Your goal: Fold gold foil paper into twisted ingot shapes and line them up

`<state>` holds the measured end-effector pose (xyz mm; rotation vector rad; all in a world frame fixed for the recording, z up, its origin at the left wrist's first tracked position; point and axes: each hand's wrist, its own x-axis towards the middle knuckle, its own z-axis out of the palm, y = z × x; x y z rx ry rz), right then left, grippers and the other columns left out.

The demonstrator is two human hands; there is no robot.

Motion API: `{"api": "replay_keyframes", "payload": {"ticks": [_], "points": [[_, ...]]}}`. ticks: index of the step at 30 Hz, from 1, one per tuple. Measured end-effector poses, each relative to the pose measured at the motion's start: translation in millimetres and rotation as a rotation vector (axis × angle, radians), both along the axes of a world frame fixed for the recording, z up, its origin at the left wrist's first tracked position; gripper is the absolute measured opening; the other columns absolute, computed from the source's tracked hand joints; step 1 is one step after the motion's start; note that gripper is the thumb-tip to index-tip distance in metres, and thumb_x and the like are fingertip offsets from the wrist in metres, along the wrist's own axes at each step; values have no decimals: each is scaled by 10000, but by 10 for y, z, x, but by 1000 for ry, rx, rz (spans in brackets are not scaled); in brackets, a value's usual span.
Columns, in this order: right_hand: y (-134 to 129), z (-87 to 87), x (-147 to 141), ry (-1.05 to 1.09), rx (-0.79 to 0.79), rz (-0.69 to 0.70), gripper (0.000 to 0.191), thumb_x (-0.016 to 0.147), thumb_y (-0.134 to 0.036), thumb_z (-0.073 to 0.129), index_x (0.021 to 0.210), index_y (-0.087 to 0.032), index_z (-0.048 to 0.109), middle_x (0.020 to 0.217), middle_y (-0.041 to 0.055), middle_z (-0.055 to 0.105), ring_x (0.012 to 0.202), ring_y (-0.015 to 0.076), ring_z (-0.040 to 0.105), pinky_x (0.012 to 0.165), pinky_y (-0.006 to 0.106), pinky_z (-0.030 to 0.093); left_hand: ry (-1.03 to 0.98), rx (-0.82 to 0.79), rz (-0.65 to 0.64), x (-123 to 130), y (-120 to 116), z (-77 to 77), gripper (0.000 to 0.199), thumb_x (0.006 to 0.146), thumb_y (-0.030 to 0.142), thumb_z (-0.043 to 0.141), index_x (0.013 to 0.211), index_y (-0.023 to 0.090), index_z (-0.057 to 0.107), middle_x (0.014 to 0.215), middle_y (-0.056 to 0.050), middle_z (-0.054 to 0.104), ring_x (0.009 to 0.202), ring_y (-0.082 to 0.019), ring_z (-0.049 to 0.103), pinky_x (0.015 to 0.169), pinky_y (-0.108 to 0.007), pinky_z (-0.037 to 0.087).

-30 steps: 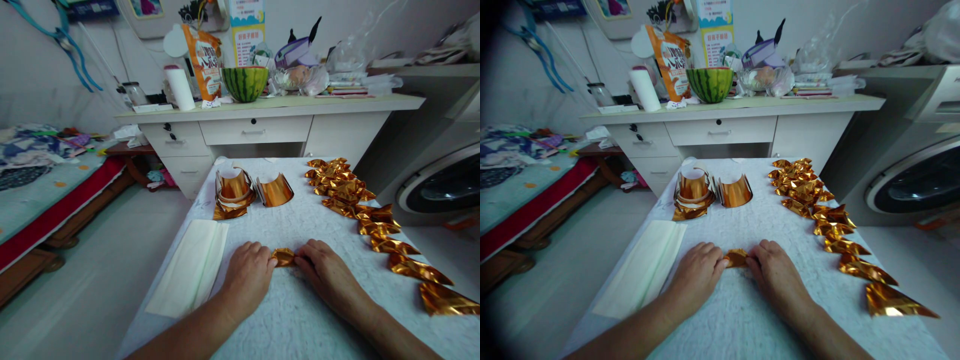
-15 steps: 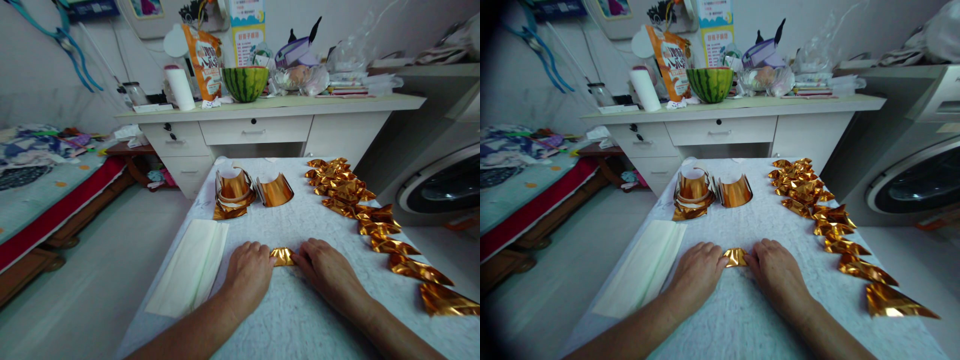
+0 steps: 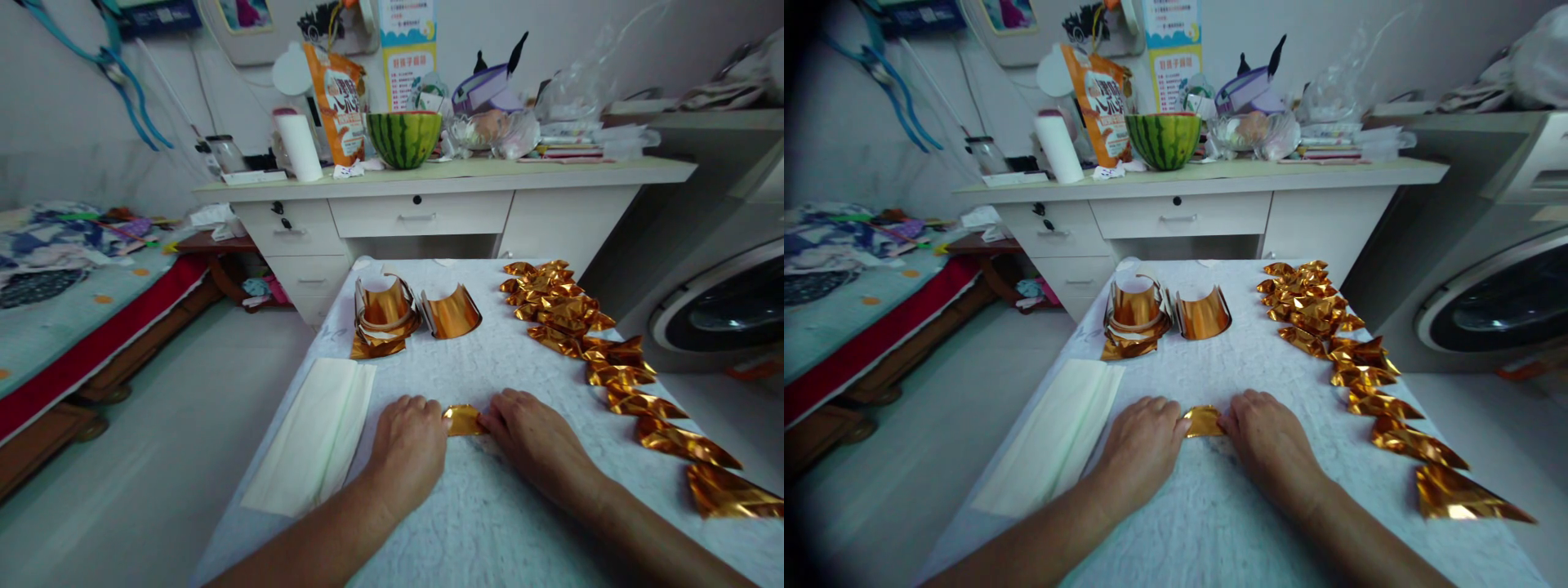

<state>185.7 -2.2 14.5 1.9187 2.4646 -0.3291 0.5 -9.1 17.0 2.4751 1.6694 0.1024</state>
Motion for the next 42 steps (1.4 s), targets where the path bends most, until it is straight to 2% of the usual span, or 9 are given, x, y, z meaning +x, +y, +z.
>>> {"api": "replay_keyframes", "payload": {"ticks": [8, 15, 23, 30, 32, 37, 42], "points": [[49, 87, -26, -18, -77, 2, 286, 968, -306, 445, 843, -161, 657, 885, 97, 695, 826, 234, 650, 707, 324, 435, -1, -31, 13, 7, 9, 9, 251, 952, 228, 439, 873, 154, 665, 857, -88, 695, 838, -265, 651, 775, -417, 522], [34, 15, -25, -13, -34, -23, 308, 969, -344, 445, 832, -174, 662, 874, 95, 701, 822, 237, 655, 688, 321, 438, -3, -13, 32, -9, 0, -29, 240, 947, 288, 468, 876, 169, 663, 864, -81, 696, 848, -267, 650, 771, -418, 524], [19, -22, -42, -18, 5, -35, 284, 963, -316, 454, 824, -174, 657, 850, 97, 696, 814, 243, 657, 707, 332, 445, 24, -31, 15, 2, 25, -5, 254, 955, 252, 441, 866, 156, 659, 854, -89, 697, 837, -265, 657, 766, -411, 523], [-47, -92, -22, 83, 54, -79, 166, 934, -295, 524, 839, -187, 607, 805, 63, 659, 757, 225, 621, 671, 320, 430, 25, -36, 21, 3, 17, 2, 234, 955, 253, 446, 872, 168, 647, 860, -77, 692, 847, -260, 645, 767, -405, 512], [-65, -131, -26, 142, 96, -46, 123, 930, -239, 525, 851, -190, 606, 816, 56, 641, 759, 217, 602, 677, 315, 427, 18, -26, 15, 0, -1, -4, 197, 947, 246, 463, 876, 172, 631, 854, -70, 681, 835, -253, 630, 776, -407, 503], [-77, -184, -56, 266, 186, 154, 208, 944, -148, 470, 818, -199, 627, 817, 46, 597, 761, 200, 552, 701, 304, 412, -51, 66, 24, -24, -5, -64, 60, 903, 246, 554, 895, 189, 572, 916, -52, 621, 908, -257, 557, 816, -414, 466], [-46, -168, -58, 305, 175, 165, 236, 953, -127, 444, 834, -183, 639, 818, 53, 587, 766, 196, 538, 711, 305, 404, -109, 42, -56, -59, 50, -137, 39, 907, 172, 535, 878, 194, 548, 904, -33, 591, 894, -229, 520, 820, -382, 442]]}}
